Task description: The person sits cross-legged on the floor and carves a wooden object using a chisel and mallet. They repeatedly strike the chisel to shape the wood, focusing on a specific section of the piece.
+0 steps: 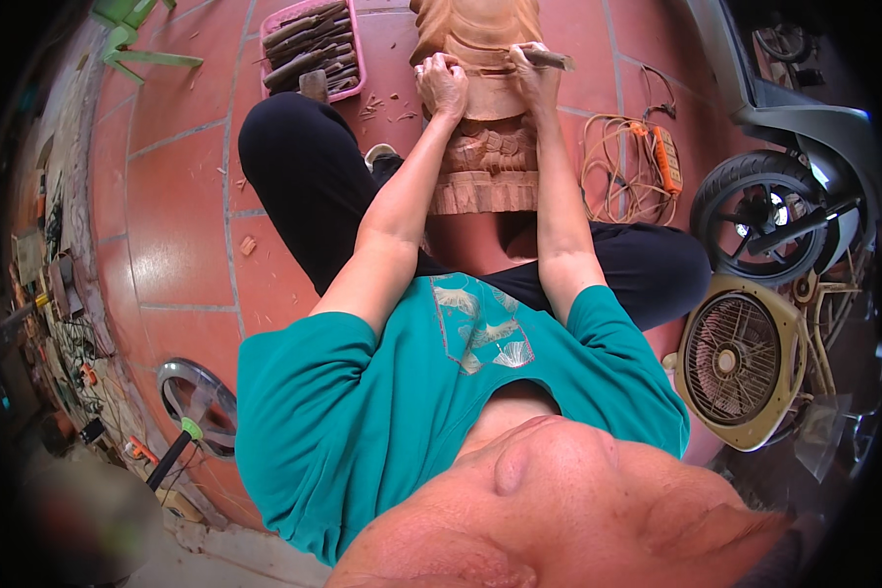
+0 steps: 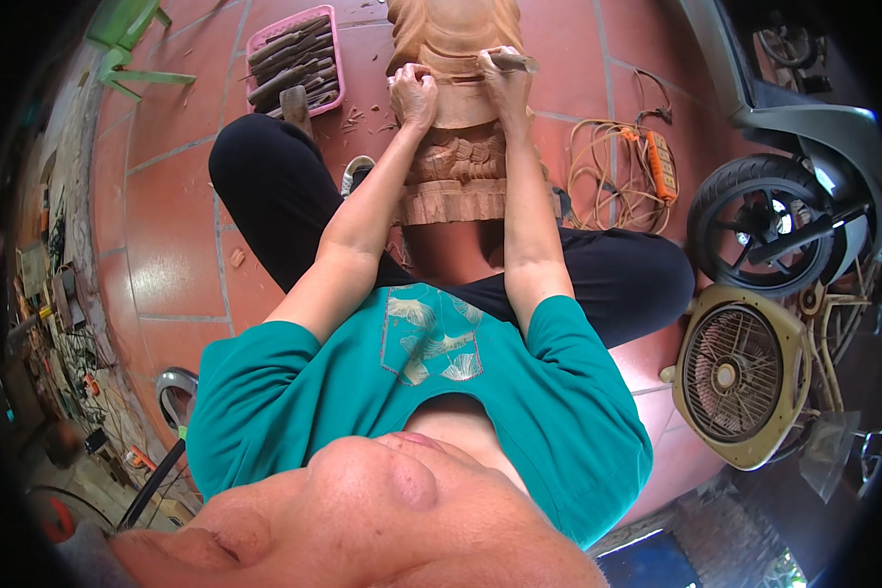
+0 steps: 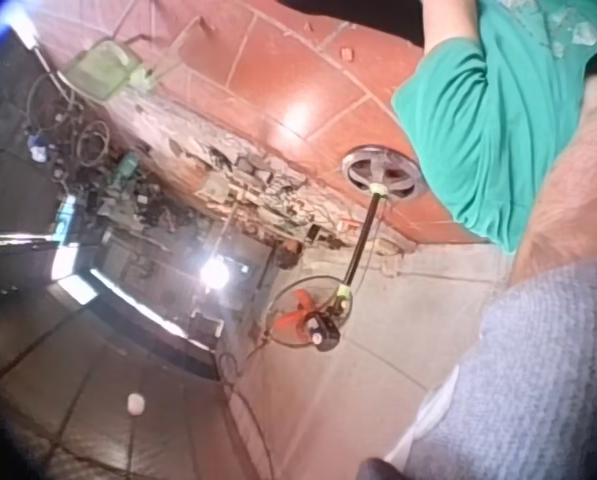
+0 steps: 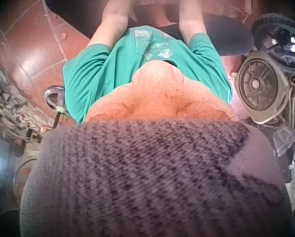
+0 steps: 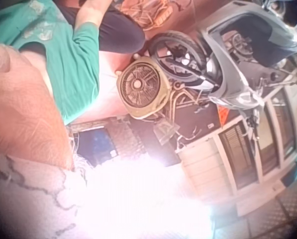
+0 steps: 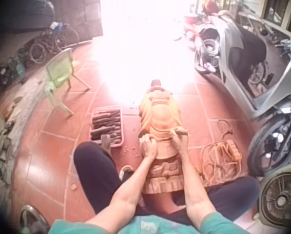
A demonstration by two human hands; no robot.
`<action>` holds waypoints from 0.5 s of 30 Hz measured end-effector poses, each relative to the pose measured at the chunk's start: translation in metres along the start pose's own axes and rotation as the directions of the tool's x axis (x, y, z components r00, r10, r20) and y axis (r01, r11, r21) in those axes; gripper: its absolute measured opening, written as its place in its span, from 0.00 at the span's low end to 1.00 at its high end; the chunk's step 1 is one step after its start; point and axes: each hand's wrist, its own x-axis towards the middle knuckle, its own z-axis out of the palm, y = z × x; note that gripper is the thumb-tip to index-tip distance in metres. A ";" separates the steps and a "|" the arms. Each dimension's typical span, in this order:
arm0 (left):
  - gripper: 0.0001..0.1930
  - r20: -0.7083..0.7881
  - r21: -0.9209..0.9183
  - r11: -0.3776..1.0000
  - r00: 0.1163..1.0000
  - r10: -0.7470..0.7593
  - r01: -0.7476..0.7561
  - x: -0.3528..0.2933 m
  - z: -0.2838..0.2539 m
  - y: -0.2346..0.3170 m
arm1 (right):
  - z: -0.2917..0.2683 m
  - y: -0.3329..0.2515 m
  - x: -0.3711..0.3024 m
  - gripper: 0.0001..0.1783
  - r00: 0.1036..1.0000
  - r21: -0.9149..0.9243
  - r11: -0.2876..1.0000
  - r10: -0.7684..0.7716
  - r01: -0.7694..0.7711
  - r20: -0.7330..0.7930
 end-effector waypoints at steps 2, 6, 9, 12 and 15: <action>0.05 0.014 -0.008 1.000 1.000 0.000 0.000 -0.001 -0.001 0.005 | -0.004 0.001 0.000 0.06 0.993 -0.117 0.987 -0.111 0.114 0.032; 0.04 -0.002 0.005 1.000 1.000 0.007 -0.007 0.001 -0.001 -0.002 | -0.005 -0.005 0.004 0.07 0.957 -0.272 0.918 -0.267 0.288 0.110; 0.05 0.012 -0.005 1.000 1.000 0.003 -0.003 0.000 0.002 -0.003 | -0.017 -0.009 -0.002 0.08 0.974 -0.265 0.949 -0.124 0.172 0.191; 0.05 0.009 0.005 1.000 1.000 0.005 -0.005 0.001 0.002 -0.004 | -0.021 -0.004 -0.001 0.08 0.969 -0.189 0.973 -0.088 0.133 0.229; 0.05 -0.007 0.019 1.000 1.000 0.016 -0.016 0.001 0.003 -0.006 | -0.020 0.000 -0.004 0.05 0.936 0.039 0.945 0.314 -0.323 0.159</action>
